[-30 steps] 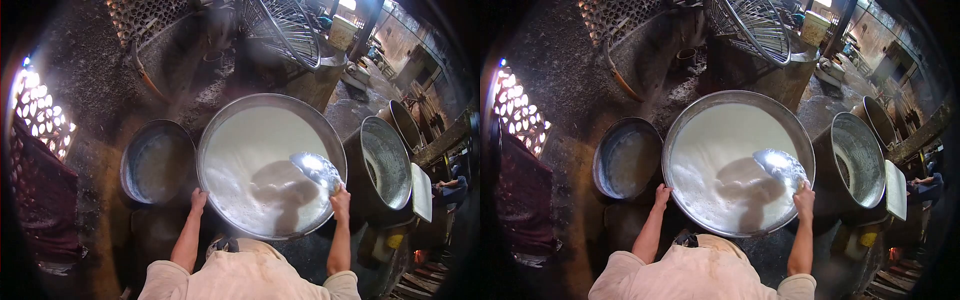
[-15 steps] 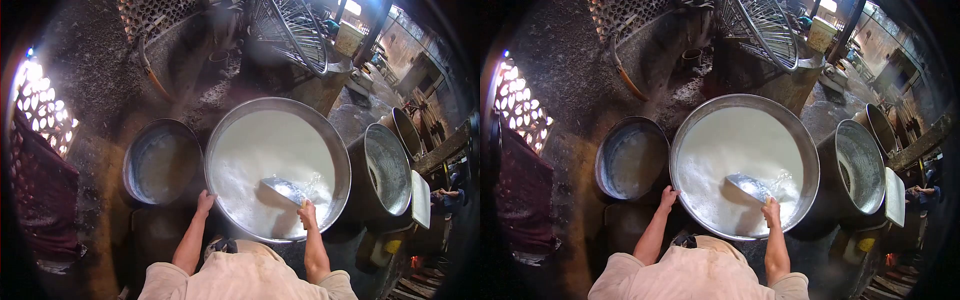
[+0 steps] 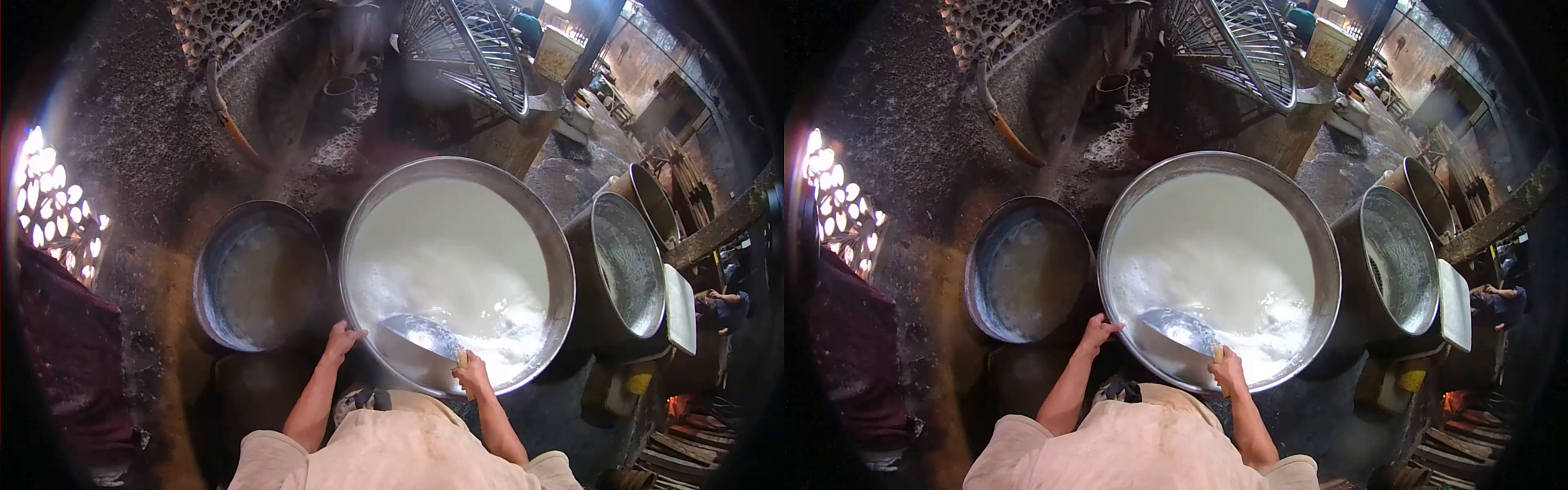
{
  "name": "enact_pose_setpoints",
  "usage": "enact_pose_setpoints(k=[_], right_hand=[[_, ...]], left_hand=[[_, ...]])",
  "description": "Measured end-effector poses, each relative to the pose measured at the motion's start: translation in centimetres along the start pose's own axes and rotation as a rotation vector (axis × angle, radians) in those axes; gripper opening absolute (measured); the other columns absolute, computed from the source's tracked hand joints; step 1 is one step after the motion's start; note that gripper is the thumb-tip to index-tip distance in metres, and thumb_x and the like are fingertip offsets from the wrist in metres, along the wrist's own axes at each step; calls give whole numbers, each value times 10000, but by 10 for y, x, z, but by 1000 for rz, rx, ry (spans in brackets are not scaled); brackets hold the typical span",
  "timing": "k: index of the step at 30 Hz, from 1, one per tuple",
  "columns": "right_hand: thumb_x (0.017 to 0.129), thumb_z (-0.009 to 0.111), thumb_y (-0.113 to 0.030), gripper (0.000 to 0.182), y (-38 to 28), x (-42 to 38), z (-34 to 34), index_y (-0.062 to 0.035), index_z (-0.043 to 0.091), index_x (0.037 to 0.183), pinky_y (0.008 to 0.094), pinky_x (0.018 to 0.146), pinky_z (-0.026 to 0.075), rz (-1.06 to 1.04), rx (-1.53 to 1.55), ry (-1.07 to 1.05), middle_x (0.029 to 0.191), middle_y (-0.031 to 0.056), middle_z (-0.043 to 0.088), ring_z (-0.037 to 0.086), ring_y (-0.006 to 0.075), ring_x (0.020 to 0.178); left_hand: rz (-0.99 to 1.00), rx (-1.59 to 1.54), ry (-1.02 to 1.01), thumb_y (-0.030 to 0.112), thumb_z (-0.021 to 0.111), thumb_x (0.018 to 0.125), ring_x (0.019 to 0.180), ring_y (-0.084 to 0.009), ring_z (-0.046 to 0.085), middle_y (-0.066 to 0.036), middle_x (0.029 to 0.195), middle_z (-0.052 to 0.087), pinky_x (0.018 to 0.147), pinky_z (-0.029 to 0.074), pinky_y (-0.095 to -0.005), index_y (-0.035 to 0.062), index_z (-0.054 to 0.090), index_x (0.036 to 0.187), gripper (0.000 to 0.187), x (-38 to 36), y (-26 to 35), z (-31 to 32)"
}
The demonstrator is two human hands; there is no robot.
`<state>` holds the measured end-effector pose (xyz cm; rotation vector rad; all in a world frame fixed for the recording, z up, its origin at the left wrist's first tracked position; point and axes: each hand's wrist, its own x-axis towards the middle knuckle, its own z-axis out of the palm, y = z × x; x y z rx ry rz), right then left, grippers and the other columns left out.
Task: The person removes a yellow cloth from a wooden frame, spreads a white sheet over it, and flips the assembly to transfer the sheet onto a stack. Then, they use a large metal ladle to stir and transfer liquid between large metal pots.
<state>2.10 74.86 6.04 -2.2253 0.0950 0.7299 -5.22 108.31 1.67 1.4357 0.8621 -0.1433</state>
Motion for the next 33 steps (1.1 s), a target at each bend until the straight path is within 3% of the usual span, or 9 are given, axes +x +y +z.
enact_pose_setpoints(k=[8,14,17,19,21,24,26,30,33], right_hand=[[624,665,-44,405,-70,-41,-30,6,524,1000,324,415,467,0,-3,-74,627,109,564,541,167,481],[631,634,-22,419,-166,-18,-67,-32,552,1042,321,429,470,-207,-135,-15,636,119,586,575,176,505],[629,584,-67,470,-183,41,-47,-20,531,1093,449,700,501,-547,-370,301,816,249,613,605,409,785],[634,575,-72,469,-196,72,-34,-8,524,1096,474,768,485,-407,-436,324,879,253,615,590,417,869],[641,573,-70,457,-190,104,-26,-7,523,1090,471,772,488,-362,-518,277,889,246,619,592,416,869],[658,573,-73,416,-181,105,-23,-20,527,1068,466,794,491,-289,-536,174,932,224,626,591,407,895],[667,542,-28,398,-158,110,-20,0,526,1063,411,604,550,-333,-651,167,867,223,634,643,351,750],[673,543,-33,326,-116,101,-20,10,560,996,411,595,550,-241,-616,136,856,218,636,643,352,739],[663,553,-40,313,-81,93,-23,16,569,970,415,604,548,-241,-618,148,857,227,635,642,356,744]], left_hand=[[161,28,8,196,758,641,718,-155,576,-78,777,634,643,457,-315,26,642,889,322,14,-21,-1],[261,0,-36,133,752,679,727,-120,566,-41,804,643,676,446,-279,16,626,878,262,25,-37,2],[256,15,-45,174,753,669,822,-181,596,-97,889,654,753,453,-304,4,630,939,341,23,-35,1],[261,98,-18,218,761,651,877,-233,617,-142,941,657,795,458,-330,-2,632,980,417,19,-34,0],[253,102,36,136,752,675,772,-136,574,-57,844,650,724,446,-278,11,631,887,274,-4,-3,1],[148,143,38,144,762,666,753,-135,566,-56,822,642,717,446,-282,13,629,865,273,4,-12,1],[188,157,89,152,765,665,744,-136,563,-55,812,638,709,447,-285,14,629,860,275,20,-32,5],[154,77,14,234,764,643,882,-238,613,-143,939,654,794,454,-342,10,637,930,386,11,-22,2],[162,80,42,220,759,642,811,-215,612,-124,872,657,746,460,-327,13,639,890,345,3,-11,2]])
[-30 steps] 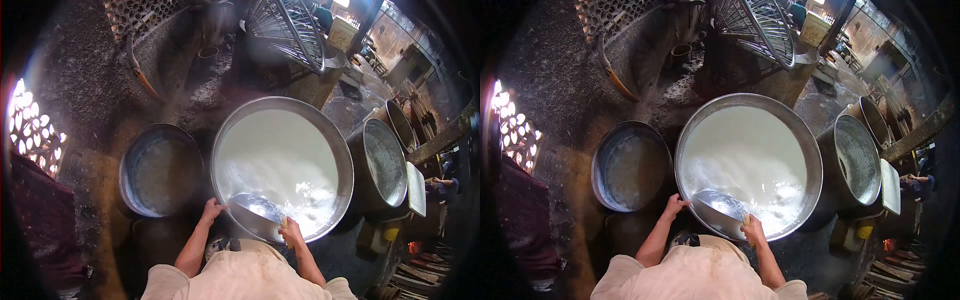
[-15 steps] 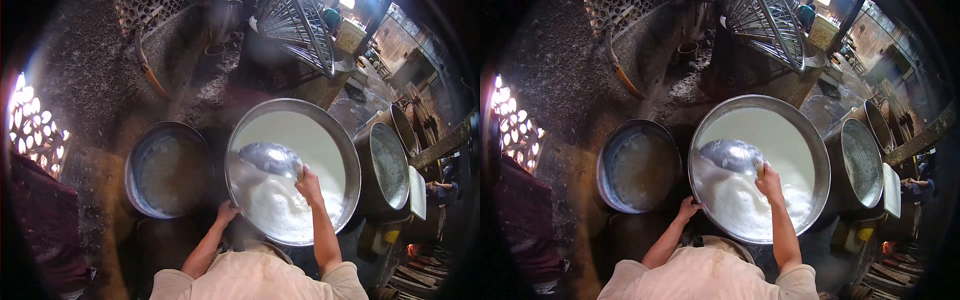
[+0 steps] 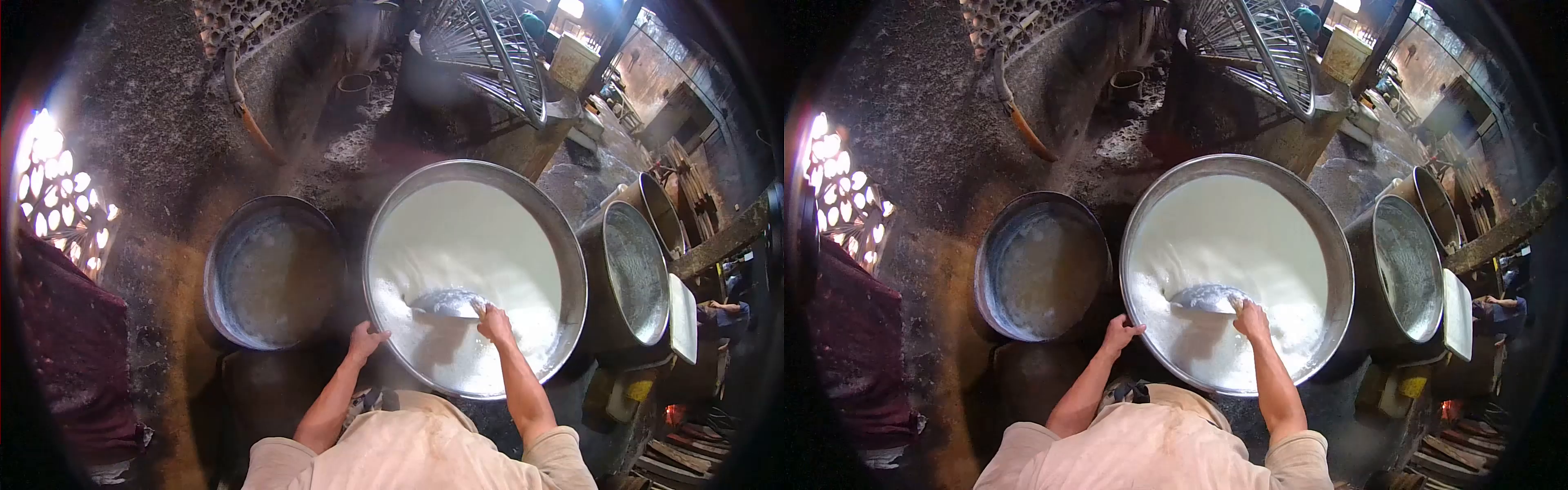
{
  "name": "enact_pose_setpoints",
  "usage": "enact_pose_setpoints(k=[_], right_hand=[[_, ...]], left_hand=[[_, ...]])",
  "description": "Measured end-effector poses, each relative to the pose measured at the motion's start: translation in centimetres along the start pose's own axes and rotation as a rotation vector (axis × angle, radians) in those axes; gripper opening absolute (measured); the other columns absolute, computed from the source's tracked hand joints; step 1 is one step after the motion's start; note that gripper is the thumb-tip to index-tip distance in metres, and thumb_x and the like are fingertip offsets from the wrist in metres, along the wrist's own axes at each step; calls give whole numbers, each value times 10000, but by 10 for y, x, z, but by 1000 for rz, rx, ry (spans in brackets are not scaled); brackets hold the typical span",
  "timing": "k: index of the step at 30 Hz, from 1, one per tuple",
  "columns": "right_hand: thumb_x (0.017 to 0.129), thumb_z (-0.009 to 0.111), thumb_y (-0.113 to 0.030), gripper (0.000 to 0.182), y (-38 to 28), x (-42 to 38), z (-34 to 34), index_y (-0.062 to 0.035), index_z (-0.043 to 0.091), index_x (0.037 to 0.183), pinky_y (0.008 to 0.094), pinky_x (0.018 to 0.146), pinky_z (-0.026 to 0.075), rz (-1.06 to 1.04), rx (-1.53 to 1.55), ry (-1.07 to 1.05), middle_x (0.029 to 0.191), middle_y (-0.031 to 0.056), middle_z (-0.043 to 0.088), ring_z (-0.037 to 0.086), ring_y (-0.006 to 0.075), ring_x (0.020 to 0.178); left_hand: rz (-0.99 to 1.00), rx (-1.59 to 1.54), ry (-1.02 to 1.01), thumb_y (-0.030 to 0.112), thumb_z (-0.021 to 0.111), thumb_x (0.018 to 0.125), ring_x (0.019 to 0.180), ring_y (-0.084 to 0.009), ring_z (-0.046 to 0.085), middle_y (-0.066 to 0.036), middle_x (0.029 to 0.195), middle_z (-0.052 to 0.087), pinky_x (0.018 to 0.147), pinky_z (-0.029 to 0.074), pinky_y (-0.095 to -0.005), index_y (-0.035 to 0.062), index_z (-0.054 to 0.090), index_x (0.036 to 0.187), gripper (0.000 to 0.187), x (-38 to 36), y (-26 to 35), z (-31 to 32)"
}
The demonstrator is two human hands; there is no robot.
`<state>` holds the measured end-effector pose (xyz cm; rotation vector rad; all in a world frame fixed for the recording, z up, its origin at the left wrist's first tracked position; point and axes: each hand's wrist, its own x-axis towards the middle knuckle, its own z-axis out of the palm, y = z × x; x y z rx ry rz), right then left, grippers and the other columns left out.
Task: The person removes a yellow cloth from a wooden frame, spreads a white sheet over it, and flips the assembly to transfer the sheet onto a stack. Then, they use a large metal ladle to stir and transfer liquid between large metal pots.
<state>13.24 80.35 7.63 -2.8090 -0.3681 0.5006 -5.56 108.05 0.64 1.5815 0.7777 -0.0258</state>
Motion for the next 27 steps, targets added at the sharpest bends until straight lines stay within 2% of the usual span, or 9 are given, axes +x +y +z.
enact_pose_setpoints(k=[3,5,15,17,21,22,24,25,27], right_hand=[[656,558,-51,321,27,-19,10,21,567,969,430,673,539,29,12,-20,865,236,632,634,369,785],[670,564,-82,394,41,-34,8,-15,564,1059,444,827,481,142,0,-142,1017,222,612,576,389,961],[660,561,-93,421,137,-100,2,3,555,1070,445,825,478,143,-42,-145,989,241,610,575,403,949],[653,522,-64,383,139,-121,-30,42,552,1020,462,807,472,101,-4,-137,917,265,614,595,405,886],[637,573,-54,340,161,-145,-74,5,573,972,451,739,495,20,-35,-56,858,235,629,612,390,844],[638,565,-60,379,162,-149,-89,0,573,1012,461,770,483,66,-7,-102,884,247,622,599,402,868],[626,565,-67,438,165,-152,-117,-9,570,1060,466,807,472,107,12,-160,905,260,615,586,416,883],[583,640,-10,363,182,-152,-118,11,563,937,366,467,495,-13,50,-44,658,179,614,619,258,521],[570,654,5,381,184,-154,-145,12,560,940,323,409,457,49,154,-47,606,125,589,579,182,461]], left_hand=[[8,-4,26,205,754,636,736,-192,600,-104,804,653,691,462,-317,10,634,847,312,-1,2,2],[-1,-22,49,189,747,631,736,-194,599,-106,802,652,690,460,-316,5,630,849,308,0,-1,4],[-53,-159,106,93,697,665,725,-172,572,-102,816,636,655,444,-305,-27,599,870,257,-7,5,11],[-69,-161,129,95,695,670,726,-160,569,-88,811,634,649,441,-296,-21,602,866,246,-9,9,11],[-68,-175,184,94,685,683,696,-144,542,-49,779,618,640,432,-293,-10,607,870,228,-11,9,15],[5,-157,148,147,660,692,743,-166,556,-41,824,582,610,464,-343,53,562,881,232,-3,-7,15],[-8,-134,170,145,656,696,739,-164,555,-38,815,577,605,461,-340,56,559,875,222,-4,-7,15],[-22,-110,185,142,653,699,734,-162,553,-34,806,572,600,458,-337,58,556,869,213,-5,-7,16],[-17,-90,211,142,649,706,731,-160,551,-33,806,572,598,456,-335,58,555,874,210,-4,-9,18]])
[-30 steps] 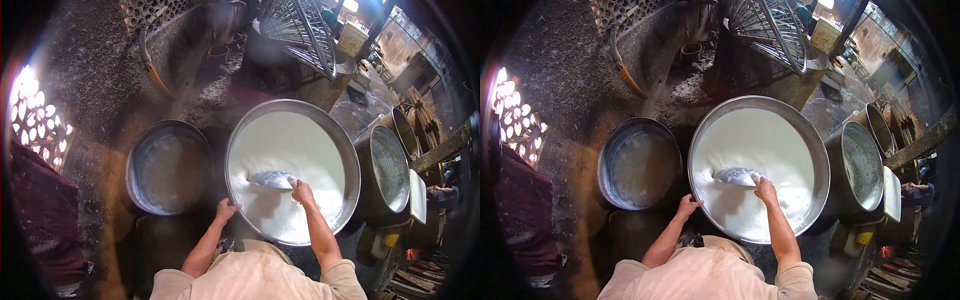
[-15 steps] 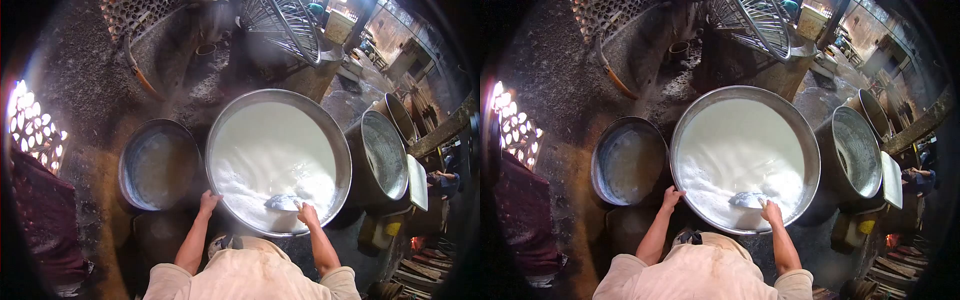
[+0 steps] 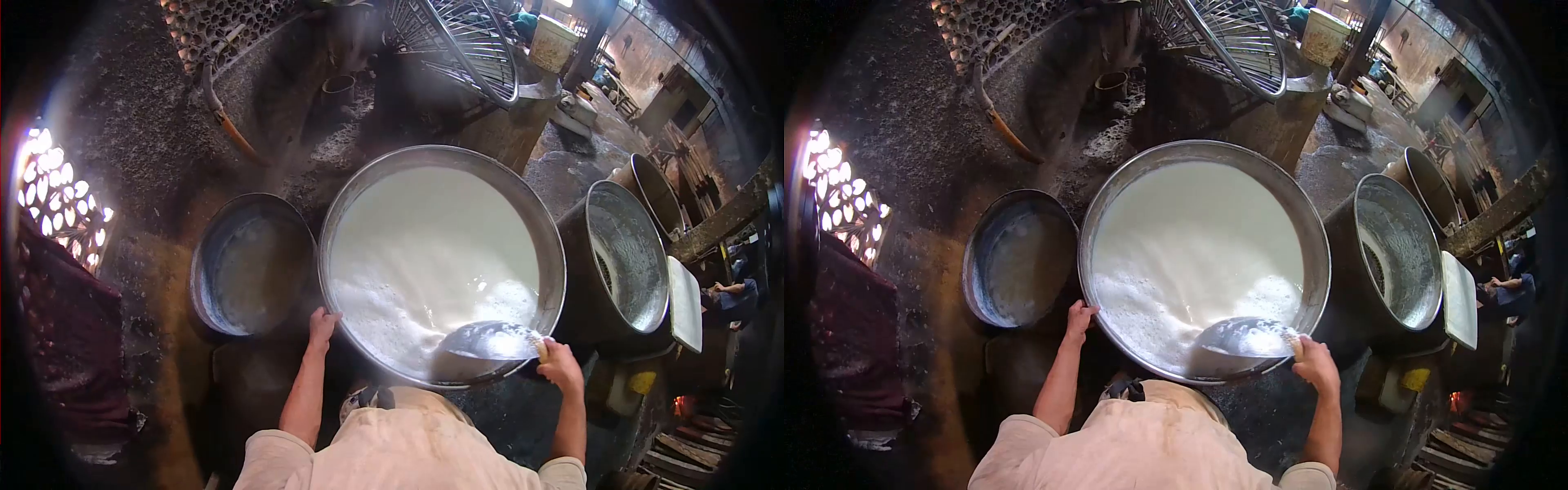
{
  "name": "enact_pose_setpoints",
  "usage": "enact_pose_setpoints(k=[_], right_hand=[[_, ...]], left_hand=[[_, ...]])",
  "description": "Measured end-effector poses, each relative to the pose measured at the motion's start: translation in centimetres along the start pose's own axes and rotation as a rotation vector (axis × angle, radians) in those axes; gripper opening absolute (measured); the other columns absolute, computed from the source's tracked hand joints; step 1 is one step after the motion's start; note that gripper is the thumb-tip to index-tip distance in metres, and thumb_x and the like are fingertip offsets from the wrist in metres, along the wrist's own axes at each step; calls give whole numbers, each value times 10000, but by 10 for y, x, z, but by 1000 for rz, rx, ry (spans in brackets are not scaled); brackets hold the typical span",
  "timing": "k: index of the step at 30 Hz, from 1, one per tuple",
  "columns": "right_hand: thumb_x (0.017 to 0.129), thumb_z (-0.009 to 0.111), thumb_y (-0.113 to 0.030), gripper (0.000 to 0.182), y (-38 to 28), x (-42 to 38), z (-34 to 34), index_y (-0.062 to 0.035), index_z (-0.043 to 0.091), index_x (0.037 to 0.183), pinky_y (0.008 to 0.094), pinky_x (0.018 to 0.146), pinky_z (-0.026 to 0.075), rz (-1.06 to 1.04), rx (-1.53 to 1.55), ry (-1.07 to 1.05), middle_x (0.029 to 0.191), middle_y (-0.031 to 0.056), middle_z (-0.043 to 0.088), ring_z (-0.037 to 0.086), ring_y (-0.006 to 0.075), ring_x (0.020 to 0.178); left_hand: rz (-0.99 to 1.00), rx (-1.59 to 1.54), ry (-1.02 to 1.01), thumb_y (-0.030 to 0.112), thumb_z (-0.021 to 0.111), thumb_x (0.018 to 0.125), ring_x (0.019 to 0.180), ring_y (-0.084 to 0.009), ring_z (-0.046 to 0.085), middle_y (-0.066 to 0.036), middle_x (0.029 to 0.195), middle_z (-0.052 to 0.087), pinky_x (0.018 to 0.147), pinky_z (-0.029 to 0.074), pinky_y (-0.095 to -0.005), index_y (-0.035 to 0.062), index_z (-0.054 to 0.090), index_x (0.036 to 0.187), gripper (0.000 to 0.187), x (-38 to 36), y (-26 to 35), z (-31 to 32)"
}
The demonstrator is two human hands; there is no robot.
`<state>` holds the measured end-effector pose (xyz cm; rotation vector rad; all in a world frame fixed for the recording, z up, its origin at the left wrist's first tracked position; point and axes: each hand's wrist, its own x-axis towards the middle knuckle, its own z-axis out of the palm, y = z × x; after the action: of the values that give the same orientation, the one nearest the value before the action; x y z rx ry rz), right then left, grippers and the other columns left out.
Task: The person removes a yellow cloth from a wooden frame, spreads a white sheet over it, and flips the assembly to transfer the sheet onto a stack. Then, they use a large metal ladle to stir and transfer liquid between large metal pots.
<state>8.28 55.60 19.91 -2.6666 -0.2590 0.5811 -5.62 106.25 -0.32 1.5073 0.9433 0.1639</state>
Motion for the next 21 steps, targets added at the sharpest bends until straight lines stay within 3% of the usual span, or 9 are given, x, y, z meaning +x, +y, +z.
enact_pose_setpoints(k=[2,4,6,8,9,10,12,14,21], right_hand=[[569,655,16,412,-22,-5,-31,13,562,970,282,373,416,69,179,-23,577,74,555,530,124,440],[597,643,-2,371,-22,4,-33,7,565,960,297,368,420,44,253,107,574,89,561,537,131,431],[632,560,-13,318,-21,29,-19,22,564,948,345,400,457,53,278,279,621,164,601,596,233,460],[647,514,-27,384,10,77,20,8,560,1028,427,608,510,-77,23,563,746,234,625,633,388,709],[641,513,-40,431,-5,85,23,7,548,1068,439,735,492,36,74,570,830,249,621,587,436,856],[643,532,-45,412,9,105,39,-8,554,1052,427,610,523,6,-22,672,735,211,635,635,385,698],[638,563,-46,370,29,140,63,-27,560,1008,393,463,515,193,177,458,632,147,610,619,284,533],[629,587,-35,318,17,141,75,-33,555,945,346,366,476,147,259,371,570,96,564,564,187,445],[621,587,-32,330,-28,111,123,-19,548,948,339,389,473,216,392,166,626,99,580,560,192,462]], left_hand=[[8,17,27,141,646,712,727,-158,550,-32,807,571,595,454,-333,58,555,879,207,-1,-1,3],[-35,-119,59,98,660,716,749,-151,548,-72,820,628,675,428,-292,-21,608,898,223,-1,0,5],[-25,-104,66,101,660,714,746,-157,546,-77,814,624,675,428,-295,-24,604,896,228,-3,2,6],[-11,-86,69,103,660,712,743,-162,544,-81,809,620,674,428,-298,-27,600,895,232,-3,4,5],[-15,-81,67,108,661,707,743,-168,548,-86,803,617,674,429,-301,-26,596,885,233,-3,4,4],[-19,-78,66,114,662,701,743,-174,551,-91,797,615,674,430,-304,-26,593,875,233,-2,4,4],[-15,-94,44,119,662,696,736,-175,552,-93,793,615,669,431,-308,-25,590,862,231,8,-10,3],[-12,-110,27,125,662,692,729,-177,554,-94,788,614,664,432,-311,-25,588,849,230,13,-15,1],[-61,-36,-22,130,686,688,657,-162,535,-79,718,595,609,427,-311,3,593,846,223,-6,14,-1]])
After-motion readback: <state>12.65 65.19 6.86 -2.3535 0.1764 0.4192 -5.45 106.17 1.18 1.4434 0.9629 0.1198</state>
